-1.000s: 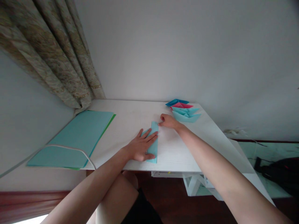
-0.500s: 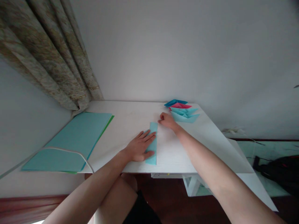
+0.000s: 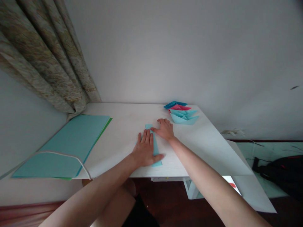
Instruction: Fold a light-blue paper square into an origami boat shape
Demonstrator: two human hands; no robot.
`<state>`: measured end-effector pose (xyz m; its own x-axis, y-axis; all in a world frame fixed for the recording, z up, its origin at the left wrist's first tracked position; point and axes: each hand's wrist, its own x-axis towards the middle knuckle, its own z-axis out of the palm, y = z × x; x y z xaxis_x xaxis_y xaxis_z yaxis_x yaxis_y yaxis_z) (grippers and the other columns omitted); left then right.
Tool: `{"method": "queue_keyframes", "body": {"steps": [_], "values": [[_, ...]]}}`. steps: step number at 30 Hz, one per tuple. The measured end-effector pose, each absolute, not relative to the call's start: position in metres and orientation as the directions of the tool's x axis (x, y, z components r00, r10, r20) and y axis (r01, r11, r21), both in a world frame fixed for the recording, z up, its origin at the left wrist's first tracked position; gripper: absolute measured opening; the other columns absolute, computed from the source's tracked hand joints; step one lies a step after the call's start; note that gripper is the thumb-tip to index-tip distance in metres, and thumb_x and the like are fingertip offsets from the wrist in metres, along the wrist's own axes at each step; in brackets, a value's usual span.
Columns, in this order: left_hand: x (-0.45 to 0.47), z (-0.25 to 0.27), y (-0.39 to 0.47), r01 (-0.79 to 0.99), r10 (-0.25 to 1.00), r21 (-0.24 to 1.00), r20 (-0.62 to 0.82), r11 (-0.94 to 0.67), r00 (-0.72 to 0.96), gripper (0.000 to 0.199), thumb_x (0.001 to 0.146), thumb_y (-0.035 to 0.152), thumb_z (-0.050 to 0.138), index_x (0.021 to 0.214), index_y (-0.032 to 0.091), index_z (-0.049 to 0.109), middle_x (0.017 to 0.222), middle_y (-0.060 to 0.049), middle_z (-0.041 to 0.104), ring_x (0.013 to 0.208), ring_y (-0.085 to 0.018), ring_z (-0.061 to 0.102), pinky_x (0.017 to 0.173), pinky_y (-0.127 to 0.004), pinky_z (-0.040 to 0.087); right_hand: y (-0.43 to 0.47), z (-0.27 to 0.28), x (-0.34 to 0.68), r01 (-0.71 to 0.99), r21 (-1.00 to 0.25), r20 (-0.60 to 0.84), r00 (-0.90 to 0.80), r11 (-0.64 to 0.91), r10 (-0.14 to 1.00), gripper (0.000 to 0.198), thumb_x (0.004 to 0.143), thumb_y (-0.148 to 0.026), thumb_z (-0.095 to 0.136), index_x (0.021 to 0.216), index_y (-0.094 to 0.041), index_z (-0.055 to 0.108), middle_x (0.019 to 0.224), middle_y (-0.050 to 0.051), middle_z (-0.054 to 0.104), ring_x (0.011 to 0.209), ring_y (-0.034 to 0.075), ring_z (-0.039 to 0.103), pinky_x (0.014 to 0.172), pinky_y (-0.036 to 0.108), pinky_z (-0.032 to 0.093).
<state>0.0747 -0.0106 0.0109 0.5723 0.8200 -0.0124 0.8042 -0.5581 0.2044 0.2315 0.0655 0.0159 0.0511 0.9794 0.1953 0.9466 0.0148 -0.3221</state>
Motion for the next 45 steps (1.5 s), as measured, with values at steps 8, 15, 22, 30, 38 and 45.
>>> {"method": "queue_keyframes", "body": {"steps": [8,15,22,30,38,45], "values": [[0.077,0.008,-0.004,0.843,0.866,0.201,0.085,-0.499,0.493,0.071,0.091,0.046,0.028,0.147,0.003,0.024,0.154,-0.021,0.028,0.14,-0.039,0.024,0.109,-0.053,0.023,0.072,0.015,0.212,0.939,-0.318,0.233,0.211,-0.131,0.949,0.054,0.077,-0.055,0.064,0.111,-0.014,0.057,0.113,0.019,0.058,0.111,0.037,0.05,0.089,0.047,0.035],[0.079,0.012,0.022,0.902,0.914,0.17,0.166,-0.396,0.37,0.059,0.089,0.029,0.032,0.143,0.007,0.039,0.151,-0.013,0.038,0.128,-0.036,0.039,0.101,-0.053,0.034,0.068,0.017,0.2,0.95,-0.254,0.27,0.251,-0.182,0.93,0.047,0.087,-0.048,0.053,0.112,-0.008,0.055,0.114,0.021,0.057,0.109,0.034,0.049,0.089,0.044,0.033],[0.083,0.005,0.032,0.941,0.966,0.222,0.055,-0.257,0.251,0.059,0.091,0.035,0.026,0.149,0.022,0.031,0.158,-0.002,0.025,0.145,-0.035,0.016,0.108,-0.07,0.013,0.053,0.013,0.195,0.986,-0.146,0.279,0.114,-0.076,0.954,0.043,0.094,-0.028,0.036,0.13,-0.009,0.049,0.128,0.024,0.051,0.118,0.037,0.043,0.094,0.05,0.03],[0.086,0.005,0.038,0.95,0.987,0.269,0.075,-0.159,0.144,0.059,0.092,0.038,0.027,0.149,0.021,0.033,0.158,-0.007,0.023,0.144,-0.037,0.015,0.108,-0.071,0.013,0.012,0.014,0.201,0.994,-0.112,0.123,0.019,-0.006,0.992,0.053,0.097,-0.033,0.034,0.144,-0.009,0.037,0.15,0.025,0.032,0.139,0.04,0.026,0.107,0.057,0.02],[0.09,0.004,0.04,0.959,0.995,0.275,0.095,-0.069,0.044,0.059,0.093,0.042,0.029,0.148,0.022,0.034,0.158,-0.009,0.025,0.144,-0.038,0.016,0.109,-0.068,0.012,-0.065,0.016,0.203,0.974,-0.125,0.102,-0.175,0.187,0.979,0.065,0.093,-0.04,0.041,0.147,-0.005,0.032,0.155,0.025,0.02,0.144,0.041,0.015,0.112,0.06,0.015],[0.082,0.008,0.028,0.937,0.967,0.246,0.013,-0.248,0.253,0.063,0.092,0.035,0.034,0.148,0.009,0.031,0.158,-0.015,0.021,0.144,-0.038,0.015,0.11,-0.066,0.016,-0.075,0.019,0.213,0.944,-0.135,0.071,-0.294,0.301,0.953,0.072,0.093,-0.046,0.038,0.146,0.002,0.03,0.155,0.023,0.02,0.145,0.038,0.015,0.114,0.058,0.013]]}}
